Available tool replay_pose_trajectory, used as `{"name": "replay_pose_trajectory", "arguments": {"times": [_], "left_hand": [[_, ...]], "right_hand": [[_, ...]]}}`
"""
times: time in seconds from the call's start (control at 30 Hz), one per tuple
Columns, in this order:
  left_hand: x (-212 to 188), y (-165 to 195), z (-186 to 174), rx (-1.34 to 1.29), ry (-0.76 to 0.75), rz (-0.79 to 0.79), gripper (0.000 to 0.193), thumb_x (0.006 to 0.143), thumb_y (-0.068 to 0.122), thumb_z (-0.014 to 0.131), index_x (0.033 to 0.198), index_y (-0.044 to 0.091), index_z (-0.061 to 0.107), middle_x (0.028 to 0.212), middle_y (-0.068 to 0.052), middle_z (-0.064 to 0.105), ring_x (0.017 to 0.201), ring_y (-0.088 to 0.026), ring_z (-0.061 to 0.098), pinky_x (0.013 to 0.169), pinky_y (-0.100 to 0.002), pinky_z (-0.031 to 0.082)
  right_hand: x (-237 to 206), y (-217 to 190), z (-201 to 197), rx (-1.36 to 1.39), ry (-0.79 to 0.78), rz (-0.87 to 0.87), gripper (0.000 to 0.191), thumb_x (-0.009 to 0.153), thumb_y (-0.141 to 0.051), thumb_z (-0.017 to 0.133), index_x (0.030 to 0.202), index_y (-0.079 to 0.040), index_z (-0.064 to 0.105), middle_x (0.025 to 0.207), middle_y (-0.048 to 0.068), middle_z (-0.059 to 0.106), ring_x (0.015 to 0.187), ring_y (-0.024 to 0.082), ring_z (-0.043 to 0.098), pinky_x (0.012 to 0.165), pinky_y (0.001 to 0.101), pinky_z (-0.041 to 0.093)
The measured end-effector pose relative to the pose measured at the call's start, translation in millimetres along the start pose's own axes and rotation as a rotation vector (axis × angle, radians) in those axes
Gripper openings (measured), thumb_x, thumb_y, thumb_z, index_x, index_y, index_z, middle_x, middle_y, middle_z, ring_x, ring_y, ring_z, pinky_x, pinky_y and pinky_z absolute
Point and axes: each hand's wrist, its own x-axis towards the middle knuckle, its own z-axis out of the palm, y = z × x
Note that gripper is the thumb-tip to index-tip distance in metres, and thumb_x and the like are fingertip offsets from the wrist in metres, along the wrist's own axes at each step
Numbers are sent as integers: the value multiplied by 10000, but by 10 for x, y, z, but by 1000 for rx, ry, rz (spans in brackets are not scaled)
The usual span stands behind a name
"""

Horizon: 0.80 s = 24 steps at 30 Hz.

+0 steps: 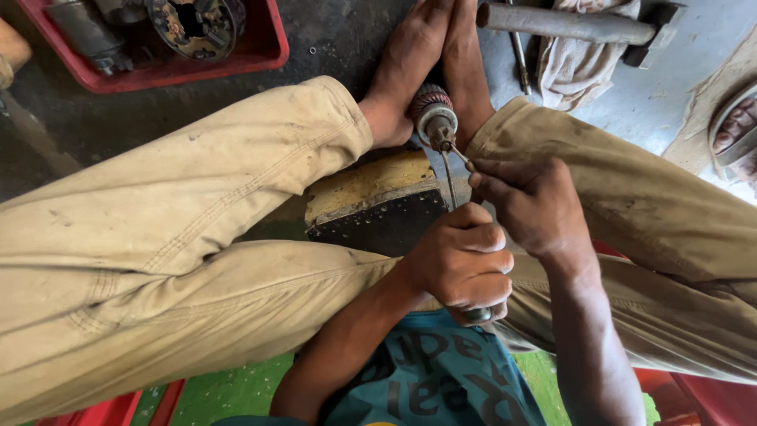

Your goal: The person sits on the floor and uses two screwdrivers to scrape and clean the interior of a motor armature held between their feet. They repeatedly scrape the commutator area and occasionally wipe the part with a cloth.

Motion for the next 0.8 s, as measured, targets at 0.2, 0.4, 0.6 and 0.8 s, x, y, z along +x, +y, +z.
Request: {"name": "replay_pose_trajectory", "arguments": {"times": [0.2, 0.4, 0.6, 0.8], "left_hand": [[37, -7, 26, 0, -19, 12, 237, 616, 259, 697, 691, 132, 511, 773, 4, 565, 808, -193, 557, 765, -367, 447], [65, 31, 44, -1, -39, -7, 219, 594, 247, 673, 690, 135, 512, 771, 12, 553, 817, -186, 554, 755, -355, 439], [42, 86, 92, 29, -101, -60, 209, 636, 225, 695, 717, 140, 523, 788, 22, 544, 855, -183, 560, 814, -351, 448], [-68, 409, 37, 272, -141, -299, 268, 702, 400, 743, 731, 179, 593, 868, 30, 557, 983, -218, 523, 888, -425, 352]], "right_hand": [[-44, 74, 37, 112, 0, 54, 315, 916, -172, 698, 1179, -6, 754, 829, 125, 786, 741, 62, 613, 681, 290, 543], [-84, 129, 23, 55, 17, -18, 241, 930, -158, 705, 1090, 14, 756, 828, 153, 773, 705, 90, 634, 651, 301, 536], [-283, 10, -19, -61, 92, -133, 334, 944, -126, 693, 1271, -63, 726, 961, 195, 749, 868, 179, 768, 720, 317, 555], [-314, -64, 91, -36, 204, -151, 257, 922, -81, 730, 1177, -56, 751, 1015, 171, 771, 879, 230, 791, 753, 316, 575]]}}
